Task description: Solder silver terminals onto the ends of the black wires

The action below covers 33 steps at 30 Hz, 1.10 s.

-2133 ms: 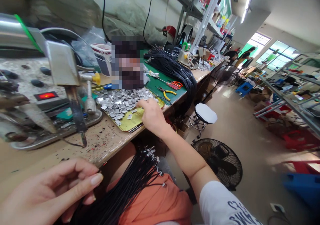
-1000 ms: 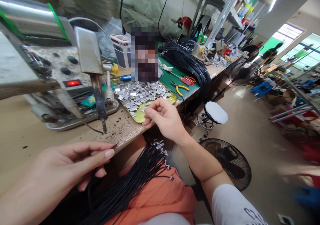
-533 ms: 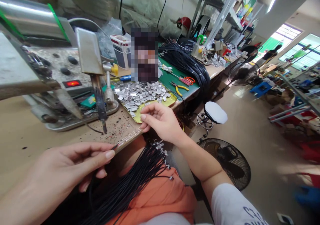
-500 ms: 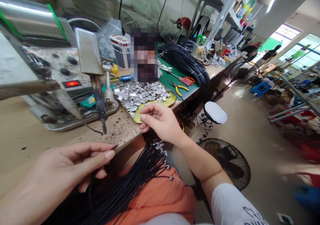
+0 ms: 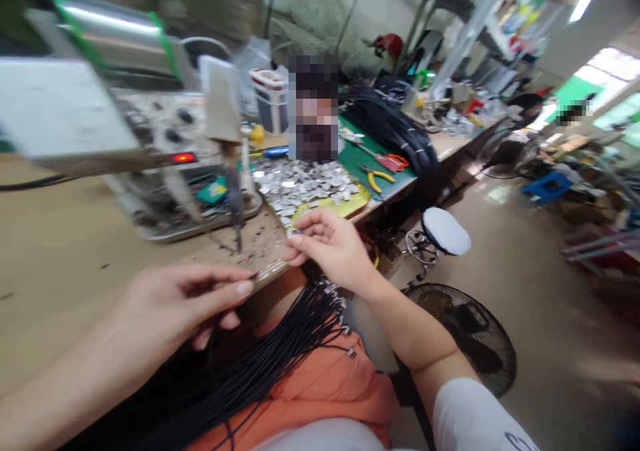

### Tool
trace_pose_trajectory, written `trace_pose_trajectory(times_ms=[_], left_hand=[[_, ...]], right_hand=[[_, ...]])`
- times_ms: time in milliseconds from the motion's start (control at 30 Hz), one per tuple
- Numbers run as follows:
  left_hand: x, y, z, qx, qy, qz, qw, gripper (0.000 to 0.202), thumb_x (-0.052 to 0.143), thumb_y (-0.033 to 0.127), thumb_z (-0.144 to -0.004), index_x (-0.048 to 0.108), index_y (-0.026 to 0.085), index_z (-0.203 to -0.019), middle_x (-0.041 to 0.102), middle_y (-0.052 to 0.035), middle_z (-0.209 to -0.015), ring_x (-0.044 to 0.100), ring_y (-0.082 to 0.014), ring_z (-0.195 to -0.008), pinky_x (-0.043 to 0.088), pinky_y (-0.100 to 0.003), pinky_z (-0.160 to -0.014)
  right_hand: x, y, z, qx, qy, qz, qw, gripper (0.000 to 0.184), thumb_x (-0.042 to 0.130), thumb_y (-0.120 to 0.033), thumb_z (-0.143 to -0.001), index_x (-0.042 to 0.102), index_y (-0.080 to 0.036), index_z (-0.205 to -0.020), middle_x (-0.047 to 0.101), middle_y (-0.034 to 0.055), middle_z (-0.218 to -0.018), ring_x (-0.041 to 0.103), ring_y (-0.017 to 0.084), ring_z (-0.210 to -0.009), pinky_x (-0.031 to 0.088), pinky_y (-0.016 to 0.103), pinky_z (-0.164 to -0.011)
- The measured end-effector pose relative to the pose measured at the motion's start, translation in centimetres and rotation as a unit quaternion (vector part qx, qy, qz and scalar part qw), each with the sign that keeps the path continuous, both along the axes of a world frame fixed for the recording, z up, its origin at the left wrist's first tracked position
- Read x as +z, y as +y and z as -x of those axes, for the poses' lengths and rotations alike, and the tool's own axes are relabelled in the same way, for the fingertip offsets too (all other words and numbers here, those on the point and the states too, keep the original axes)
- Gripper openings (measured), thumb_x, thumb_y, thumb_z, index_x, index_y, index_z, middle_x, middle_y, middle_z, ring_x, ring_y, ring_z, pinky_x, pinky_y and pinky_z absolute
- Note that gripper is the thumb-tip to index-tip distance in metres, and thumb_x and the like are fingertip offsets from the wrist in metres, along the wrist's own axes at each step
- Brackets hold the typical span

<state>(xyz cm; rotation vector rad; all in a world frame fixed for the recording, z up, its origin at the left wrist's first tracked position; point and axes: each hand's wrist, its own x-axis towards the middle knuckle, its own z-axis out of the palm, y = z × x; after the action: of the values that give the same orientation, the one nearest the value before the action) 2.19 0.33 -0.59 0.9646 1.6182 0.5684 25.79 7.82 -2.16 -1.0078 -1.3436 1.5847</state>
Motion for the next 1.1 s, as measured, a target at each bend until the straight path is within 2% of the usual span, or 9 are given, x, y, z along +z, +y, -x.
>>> trace_pose_trajectory(times_ms=[100,200,267,433,533,733,967,1100], left_hand=[[1.7,0.3,-0.8,0.001,-0.038,-0.012,0.999,0.043,0.086,0.038,-0.085,0.085,0.009,-0.116,0.076,-0.0033,-0.063,0.054,-0.0100,-0.046,0.039,-0.018,-0.046],[2.1,0.9,-0.8,0.019,-0.098,-0.021,0.995,0.026,0.083,0.025,-0.092,0.088,0.008,-0.111,0.075,-0.0043,-0.063,0.053,-0.0078,-0.044,0.039,-0.016,-0.042],[2.1,1.2,-0.7,0.039,-0.125,-0.026,0.991,0.019,0.082,0.018,-0.095,0.088,0.007,-0.108,0.076,-0.0054,-0.064,0.056,-0.0084,-0.045,0.040,-0.016,-0.040],[2.7,1.4,-0.9,0.086,-0.158,-0.024,0.983,0.016,0.076,0.004,-0.100,0.087,0.002,-0.112,0.070,-0.0015,-0.053,0.049,-0.0052,-0.036,0.037,-0.013,-0.037],[2.8,1.4,-0.8,0.085,-0.173,-0.046,0.980,0.012,0.076,0.005,-0.101,0.087,0.003,-0.104,0.069,-0.0005,-0.053,0.051,-0.0053,-0.038,0.038,-0.013,-0.036],[2.6,1.3,-0.6,0.079,-0.189,-0.060,0.977,0.014,0.075,0.004,-0.099,0.089,0.006,-0.095,0.068,-0.0001,-0.054,0.053,-0.0062,-0.040,0.036,-0.015,-0.037],[3.0,1.5,-0.7,0.134,-0.225,-0.032,0.965,0.016,0.074,-0.003,-0.093,0.085,0.006,-0.086,0.073,-0.0028,-0.059,0.058,-0.0080,-0.042,0.035,-0.015,-0.034],[3.0,1.4,-0.6,0.136,-0.242,-0.034,0.960,0.014,0.075,-0.001,-0.090,0.084,0.006,-0.082,0.074,-0.0046,-0.063,0.059,-0.0076,-0.043,0.038,-0.015,-0.034]], right_hand=[[0.1,-0.6,0.2,0.005,0.001,0.007,1.000,0.044,0.101,-0.045,-0.080,0.072,-0.020,-0.102,0.081,0.0012,-0.082,0.085,0.017,-0.075,0.075,0.031,-0.075],[-0.2,-0.6,0.7,0.004,-0.001,0.008,1.000,0.040,0.103,-0.040,-0.081,0.077,-0.019,-0.103,0.084,0.0032,-0.086,0.086,0.016,-0.078,0.076,0.029,-0.081],[-0.5,-0.5,1.2,0.004,-0.002,0.007,1.000,0.037,0.103,-0.038,-0.081,0.079,-0.020,-0.103,0.085,0.0044,-0.088,0.087,0.017,-0.079,0.076,0.028,-0.080],[-0.6,-0.8,2.8,-0.014,0.007,-0.013,1.000,0.037,0.103,-0.034,-0.081,0.077,-0.022,-0.104,0.083,0.0025,-0.084,0.088,0.020,-0.074,0.077,0.029,-0.072],[-0.8,-0.7,3.4,-0.009,0.022,-0.015,1.000,0.031,0.101,-0.032,-0.083,0.076,-0.023,-0.099,0.085,0.0036,-0.084,0.089,0.021,-0.074,0.077,0.028,-0.071],[-1.2,-0.7,3.5,0.000,0.024,-0.021,0.999,0.024,0.098,-0.028,-0.087,0.079,-0.025,-0.101,0.086,0.0051,-0.086,0.089,0.020,-0.075,0.077,0.029,-0.075],[-1.4,-0.9,3.9,-0.010,0.026,-0.029,0.999,0.026,0.100,-0.031,-0.086,0.080,-0.026,-0.101,0.084,0.0023,-0.084,0.087,0.021,-0.070,0.078,0.033,-0.074],[-1.2,-1.0,4.0,-0.008,0.025,-0.019,0.999,0.030,0.101,-0.032,-0.087,0.078,-0.024,-0.103,0.085,0.0002,-0.084,0.088,0.021,-0.072,0.079,0.035,-0.077]])
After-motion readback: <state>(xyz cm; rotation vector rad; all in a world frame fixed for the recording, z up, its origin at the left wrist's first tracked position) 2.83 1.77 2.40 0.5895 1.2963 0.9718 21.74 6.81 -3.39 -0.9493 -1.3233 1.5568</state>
